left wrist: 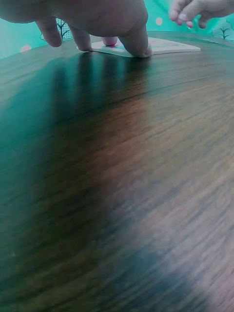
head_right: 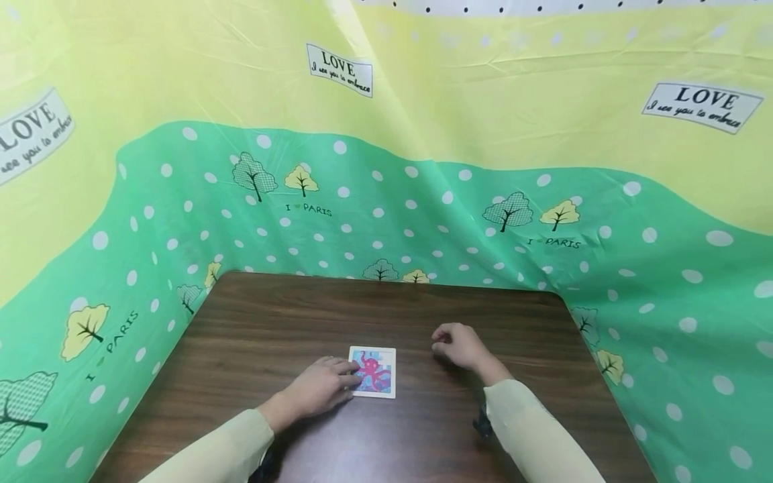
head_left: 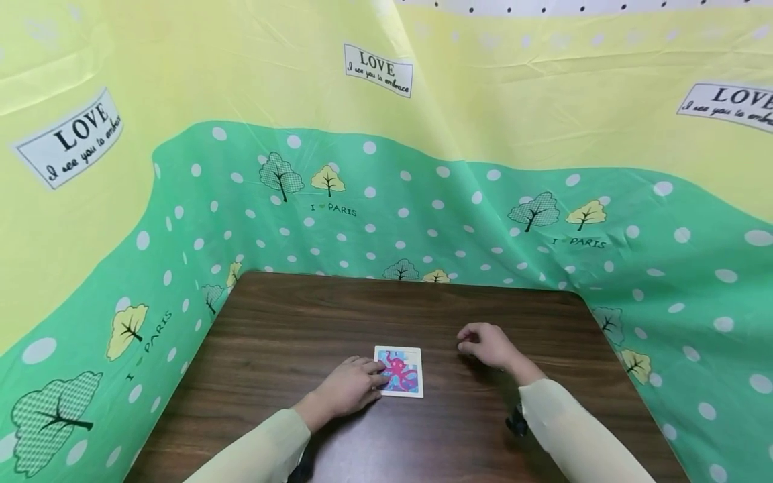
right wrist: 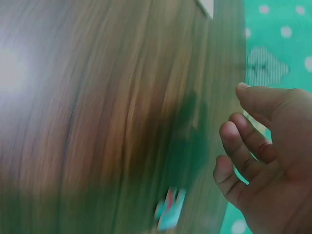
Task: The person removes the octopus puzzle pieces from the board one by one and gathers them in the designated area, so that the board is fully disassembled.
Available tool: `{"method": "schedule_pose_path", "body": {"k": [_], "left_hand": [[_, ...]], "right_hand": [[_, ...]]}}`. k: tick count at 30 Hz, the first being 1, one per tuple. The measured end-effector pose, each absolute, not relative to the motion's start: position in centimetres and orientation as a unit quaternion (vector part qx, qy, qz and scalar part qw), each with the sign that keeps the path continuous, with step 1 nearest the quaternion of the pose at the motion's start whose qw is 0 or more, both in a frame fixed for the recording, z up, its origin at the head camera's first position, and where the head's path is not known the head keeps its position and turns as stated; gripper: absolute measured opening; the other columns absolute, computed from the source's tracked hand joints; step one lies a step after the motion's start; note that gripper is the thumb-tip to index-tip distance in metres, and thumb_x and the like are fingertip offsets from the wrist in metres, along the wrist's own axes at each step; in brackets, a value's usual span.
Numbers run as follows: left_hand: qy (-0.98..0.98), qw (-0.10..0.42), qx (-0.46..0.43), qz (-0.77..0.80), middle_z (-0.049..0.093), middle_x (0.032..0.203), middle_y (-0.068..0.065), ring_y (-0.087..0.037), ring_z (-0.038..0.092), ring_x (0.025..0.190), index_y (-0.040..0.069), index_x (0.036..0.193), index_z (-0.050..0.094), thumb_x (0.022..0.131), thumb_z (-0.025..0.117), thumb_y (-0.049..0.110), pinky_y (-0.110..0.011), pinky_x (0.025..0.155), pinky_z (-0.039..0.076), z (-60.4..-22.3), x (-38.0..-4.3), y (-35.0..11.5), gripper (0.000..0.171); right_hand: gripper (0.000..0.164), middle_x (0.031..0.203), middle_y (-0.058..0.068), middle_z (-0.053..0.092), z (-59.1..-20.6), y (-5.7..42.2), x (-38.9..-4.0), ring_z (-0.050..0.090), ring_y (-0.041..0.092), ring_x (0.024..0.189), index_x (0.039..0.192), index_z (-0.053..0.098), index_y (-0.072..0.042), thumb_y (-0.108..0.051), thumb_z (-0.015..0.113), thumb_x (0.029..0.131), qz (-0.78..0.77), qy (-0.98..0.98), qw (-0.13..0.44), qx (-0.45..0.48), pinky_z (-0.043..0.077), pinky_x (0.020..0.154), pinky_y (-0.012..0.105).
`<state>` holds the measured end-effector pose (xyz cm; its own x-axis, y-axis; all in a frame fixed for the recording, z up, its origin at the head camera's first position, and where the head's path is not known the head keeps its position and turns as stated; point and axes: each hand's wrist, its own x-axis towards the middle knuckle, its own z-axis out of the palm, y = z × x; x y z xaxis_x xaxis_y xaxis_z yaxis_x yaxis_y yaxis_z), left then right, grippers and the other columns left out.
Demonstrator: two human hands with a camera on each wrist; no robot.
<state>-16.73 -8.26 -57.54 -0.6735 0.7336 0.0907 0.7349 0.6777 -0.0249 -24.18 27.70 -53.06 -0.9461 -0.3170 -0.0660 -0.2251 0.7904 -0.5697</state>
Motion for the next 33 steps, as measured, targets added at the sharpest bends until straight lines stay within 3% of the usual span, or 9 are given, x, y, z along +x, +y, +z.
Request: {"method": "schedule_pose_path", "body": {"k": [7,20,33], "left_hand": [[-0.912,0.063,-0.406,-0.006,0.064,0.14,0.002,-0.022,0.062,0.126,0.029,0.132,0.07,0.099,0.065,0.041,-0.047,0.106,0.052,-57.3,-16.7,-7.9,0.035],[-0.912,0.034,-0.406,-0.034,0.062,0.144,-0.002,-0.024,0.062,0.13,0.024,0.135,0.069,0.1,0.065,0.036,-0.038,0.111,0.049,-57.2,-16.7,-8.1,0.037],[-0.922,0.027,-0.38,-0.071,0.06,0.147,-0.004,-0.032,0.061,0.132,0.023,0.138,0.067,0.099,0.066,0.035,-0.049,0.108,0.051,-57.8,-16.2,-8.0,0.04]], "right_hand": [[0.012,0.09,-0.003,0.072,-53.0,22.4,-24.3,0.061,0.012,0.08,0.103,0.077,-0.01,-0.015,0.076,0.092,-0.29,0.94,0.09,-0.156,0.055,0.074,0.034],[0.012,0.086,-0.005,0.071,-54.1,17.3,-23.5,0.062,0.011,0.073,0.101,0.078,-0.012,-0.018,0.079,0.091,-0.319,0.927,0.118,-0.155,0.054,0.065,0.03],[0.012,0.082,-0.007,0.069,-54.9,16.2,-23.4,0.061,0.009,0.076,0.094,0.077,-0.015,-0.022,0.083,0.087,-0.311,0.931,0.11,-0.16,0.054,0.072,0.031]]}}
